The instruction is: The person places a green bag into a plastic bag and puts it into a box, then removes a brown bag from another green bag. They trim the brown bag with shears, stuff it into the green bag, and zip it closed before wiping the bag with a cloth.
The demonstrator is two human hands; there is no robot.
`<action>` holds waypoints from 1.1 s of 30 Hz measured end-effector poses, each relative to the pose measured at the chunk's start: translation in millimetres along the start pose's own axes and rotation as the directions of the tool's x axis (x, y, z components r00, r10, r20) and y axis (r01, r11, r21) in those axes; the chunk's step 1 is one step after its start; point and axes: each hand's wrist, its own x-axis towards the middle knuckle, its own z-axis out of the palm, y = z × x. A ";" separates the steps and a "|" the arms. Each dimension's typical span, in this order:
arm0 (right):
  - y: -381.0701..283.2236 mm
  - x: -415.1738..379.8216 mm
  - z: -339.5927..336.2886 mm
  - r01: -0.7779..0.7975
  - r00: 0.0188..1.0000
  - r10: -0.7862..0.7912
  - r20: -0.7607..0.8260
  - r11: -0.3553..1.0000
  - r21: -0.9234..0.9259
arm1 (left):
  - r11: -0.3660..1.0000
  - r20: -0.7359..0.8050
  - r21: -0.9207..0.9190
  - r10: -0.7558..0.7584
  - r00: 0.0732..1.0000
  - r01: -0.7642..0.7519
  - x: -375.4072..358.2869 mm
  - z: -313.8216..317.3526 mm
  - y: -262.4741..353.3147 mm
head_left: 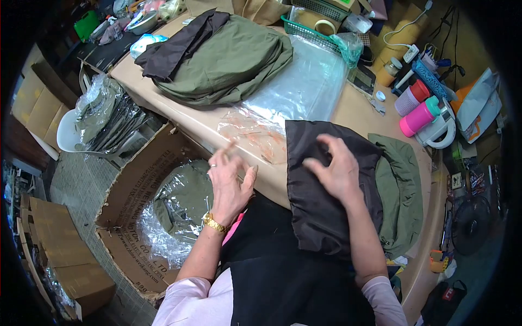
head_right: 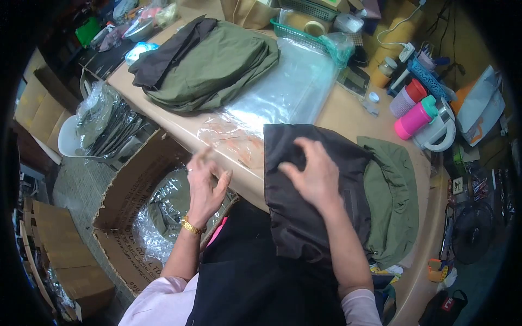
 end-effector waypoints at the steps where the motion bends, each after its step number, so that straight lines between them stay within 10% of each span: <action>1: 9.7 8.2 -3.2 -0.197 0.979 0.196 0.054 0.980 0.018 | 1.000 0.000 -0.002 0.003 1.000 -0.003 1.2 2.1 1.5; 4: 47.6 27.9 16.3 -0.329 0.943 0.331 0.022 0.942 -0.066 | 0.613 0.483 -0.584 -0.264 0.835 0.532 9.9 15.6 15.6; 7: 83.4 22.5 46.5 -0.203 0.978 0.198 -0.062 0.977 -0.072 | 0.667 0.336 -0.644 -0.193 0.922 0.375 16.3 55.1 42.4; 9: 97.6 20.0 49.2 -0.205 0.966 0.215 -0.145 0.975 0.083 | 0.856 0.606 -0.357 -0.091 0.790 0.373 26.0 62.2 51.1; 12: 118.1 17.5 40.2 -0.210 0.929 0.265 -0.259 0.952 0.222 | 0.771 0.578 -0.510 -0.021 0.816 0.382 24.9 52.5 43.8; 17: 133.1 15.3 28.9 -0.249 0.836 0.361 -0.413 0.921 0.300 | 0.746 0.490 -0.327 -0.391 0.779 0.581 15.5 19.6 -11.6; 20: 127.2 17.1 27.2 -0.260 0.824 0.389 -0.413 0.906 0.334 | 0.781 0.227 -0.536 -0.233 0.946 0.321 15.8 26.9 -7.9; 24: 133.1 17.5 29.6 -0.254 0.793 0.390 -0.469 0.910 0.327 | 0.430 0.418 -0.791 -0.141 0.898 0.436 32.6 67.0 57.1; 27: 135.2 18.5 26.8 -0.237 0.777 0.386 -0.497 0.911 0.338 | 0.677 0.220 -0.722 0.031 0.975 0.142 33.9 96.8 89.4; 29: 147.5 21.8 24.6 -0.240 0.782 0.386 -0.490 0.911 0.335 | 0.850 0.746 -0.430 0.146 0.649 0.303 36.6 85.4 100.3; 33: 157.0 32.6 19.5 -0.334 0.800 0.383 -0.462 0.924 0.187 | 0.778 0.622 -0.577 0.222 0.751 0.248 10.9 43.1 71.6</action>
